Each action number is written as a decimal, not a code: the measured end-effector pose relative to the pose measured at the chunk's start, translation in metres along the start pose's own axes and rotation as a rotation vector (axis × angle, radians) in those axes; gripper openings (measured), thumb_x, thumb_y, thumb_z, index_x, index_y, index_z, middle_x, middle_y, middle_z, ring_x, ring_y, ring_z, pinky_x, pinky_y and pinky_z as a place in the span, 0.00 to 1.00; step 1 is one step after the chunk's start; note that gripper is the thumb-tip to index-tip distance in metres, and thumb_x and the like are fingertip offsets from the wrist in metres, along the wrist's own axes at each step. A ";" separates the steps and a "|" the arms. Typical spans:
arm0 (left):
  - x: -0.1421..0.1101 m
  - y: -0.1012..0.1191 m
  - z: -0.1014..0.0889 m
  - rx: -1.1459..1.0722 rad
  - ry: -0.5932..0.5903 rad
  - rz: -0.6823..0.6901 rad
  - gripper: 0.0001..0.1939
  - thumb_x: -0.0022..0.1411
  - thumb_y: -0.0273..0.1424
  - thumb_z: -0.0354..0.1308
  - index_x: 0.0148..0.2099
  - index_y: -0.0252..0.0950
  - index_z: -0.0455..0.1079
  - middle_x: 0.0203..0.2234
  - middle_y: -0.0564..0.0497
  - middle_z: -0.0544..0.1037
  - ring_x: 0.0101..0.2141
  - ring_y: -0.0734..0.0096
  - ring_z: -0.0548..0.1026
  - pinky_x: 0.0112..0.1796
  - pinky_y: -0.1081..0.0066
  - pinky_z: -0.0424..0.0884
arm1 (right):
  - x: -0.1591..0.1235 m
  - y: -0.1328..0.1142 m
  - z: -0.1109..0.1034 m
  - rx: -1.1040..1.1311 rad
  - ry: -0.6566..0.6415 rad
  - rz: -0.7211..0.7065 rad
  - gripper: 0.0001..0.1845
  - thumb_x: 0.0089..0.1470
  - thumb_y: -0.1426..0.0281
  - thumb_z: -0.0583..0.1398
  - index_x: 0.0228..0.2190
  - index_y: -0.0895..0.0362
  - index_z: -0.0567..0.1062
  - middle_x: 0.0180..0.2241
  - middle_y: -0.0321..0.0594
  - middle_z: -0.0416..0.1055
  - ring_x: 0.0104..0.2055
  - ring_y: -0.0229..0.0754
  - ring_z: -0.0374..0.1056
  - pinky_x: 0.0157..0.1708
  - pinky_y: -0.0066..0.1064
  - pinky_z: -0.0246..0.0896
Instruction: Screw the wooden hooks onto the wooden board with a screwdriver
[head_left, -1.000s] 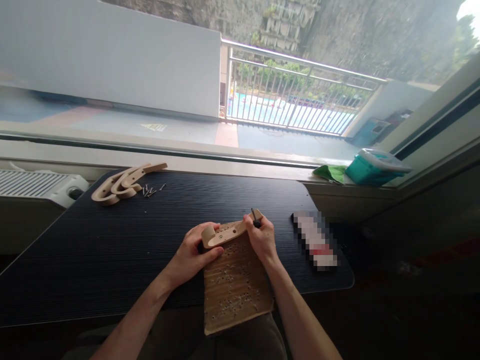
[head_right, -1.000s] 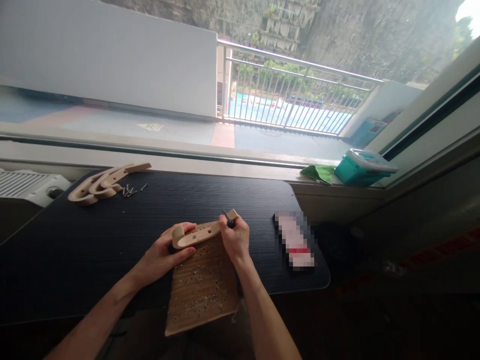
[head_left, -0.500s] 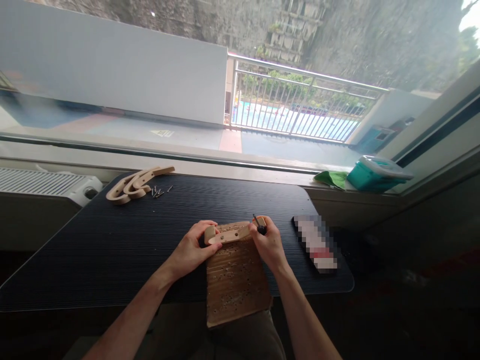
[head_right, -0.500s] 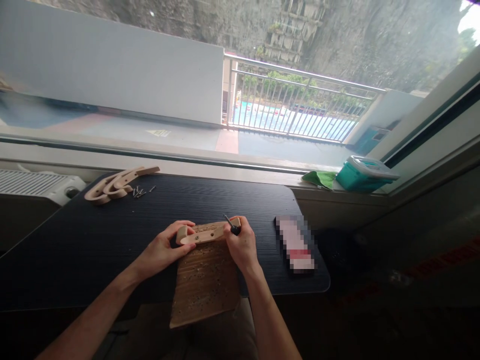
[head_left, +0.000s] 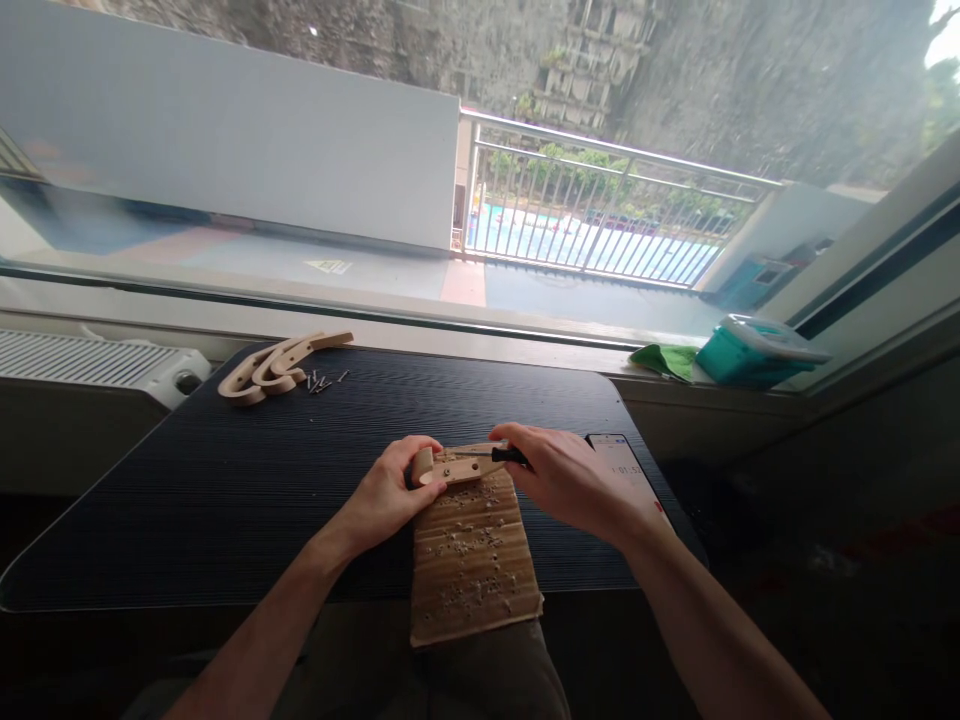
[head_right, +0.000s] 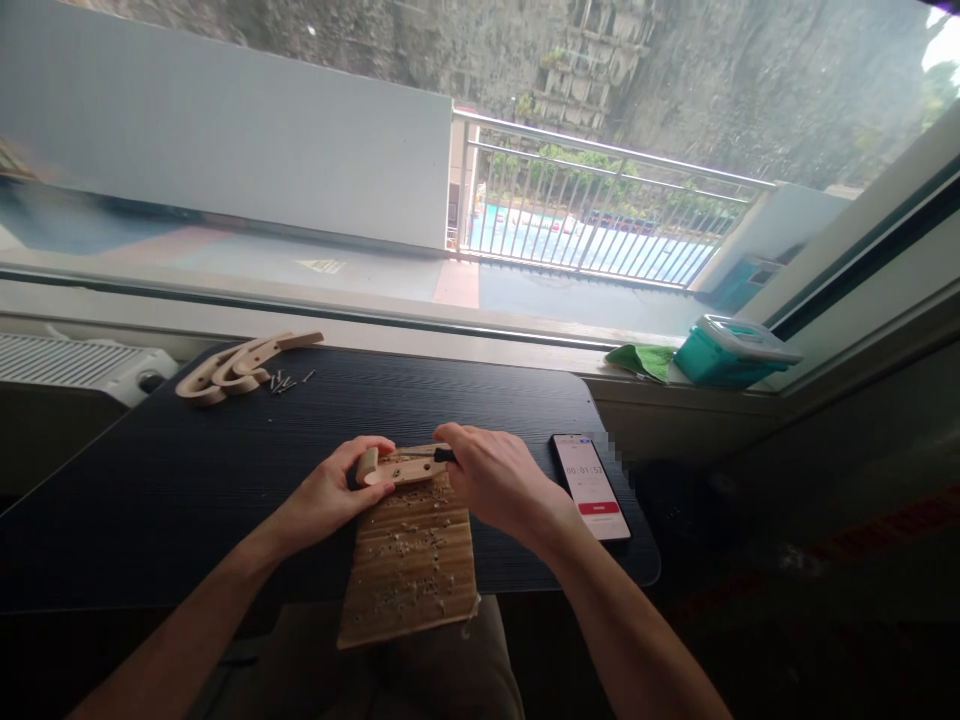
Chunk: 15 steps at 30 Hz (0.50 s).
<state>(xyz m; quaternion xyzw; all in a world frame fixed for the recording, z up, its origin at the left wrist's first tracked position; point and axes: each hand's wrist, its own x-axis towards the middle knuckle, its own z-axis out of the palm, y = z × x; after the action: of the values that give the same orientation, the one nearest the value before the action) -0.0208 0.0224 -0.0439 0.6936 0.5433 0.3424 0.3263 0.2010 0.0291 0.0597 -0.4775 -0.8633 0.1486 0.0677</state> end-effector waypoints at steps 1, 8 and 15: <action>0.000 0.000 0.000 0.008 0.010 -0.001 0.19 0.52 0.32 0.59 0.48 0.39 0.67 0.44 0.49 0.73 0.46 0.63 0.71 0.50 0.63 0.66 | 0.004 -0.003 0.000 -0.040 -0.024 -0.018 0.17 0.54 0.73 0.52 0.45 0.54 0.72 0.41 0.40 0.75 0.42 0.42 0.69 0.36 0.29 0.52; -0.001 0.001 0.001 0.034 0.019 0.024 0.23 0.53 0.31 0.59 0.52 0.41 0.63 0.42 0.50 0.75 0.44 0.65 0.73 0.49 0.62 0.66 | 0.016 -0.011 -0.002 -0.215 -0.091 -0.110 0.15 0.55 0.74 0.52 0.39 0.53 0.76 0.35 0.39 0.74 0.34 0.39 0.68 0.27 0.30 0.45; 0.001 0.008 -0.001 0.132 0.035 0.103 0.31 0.53 0.29 0.57 0.59 0.42 0.55 0.37 0.53 0.76 0.39 0.68 0.73 0.48 0.62 0.66 | 0.022 -0.017 -0.005 -0.282 -0.110 -0.148 0.13 0.56 0.74 0.51 0.31 0.56 0.75 0.33 0.39 0.70 0.28 0.35 0.65 0.24 0.30 0.42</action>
<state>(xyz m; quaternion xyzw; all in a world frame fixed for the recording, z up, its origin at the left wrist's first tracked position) -0.0171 0.0223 -0.0369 0.7344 0.5340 0.3342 0.2525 0.1771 0.0398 0.0689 -0.4088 -0.9107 0.0463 -0.0365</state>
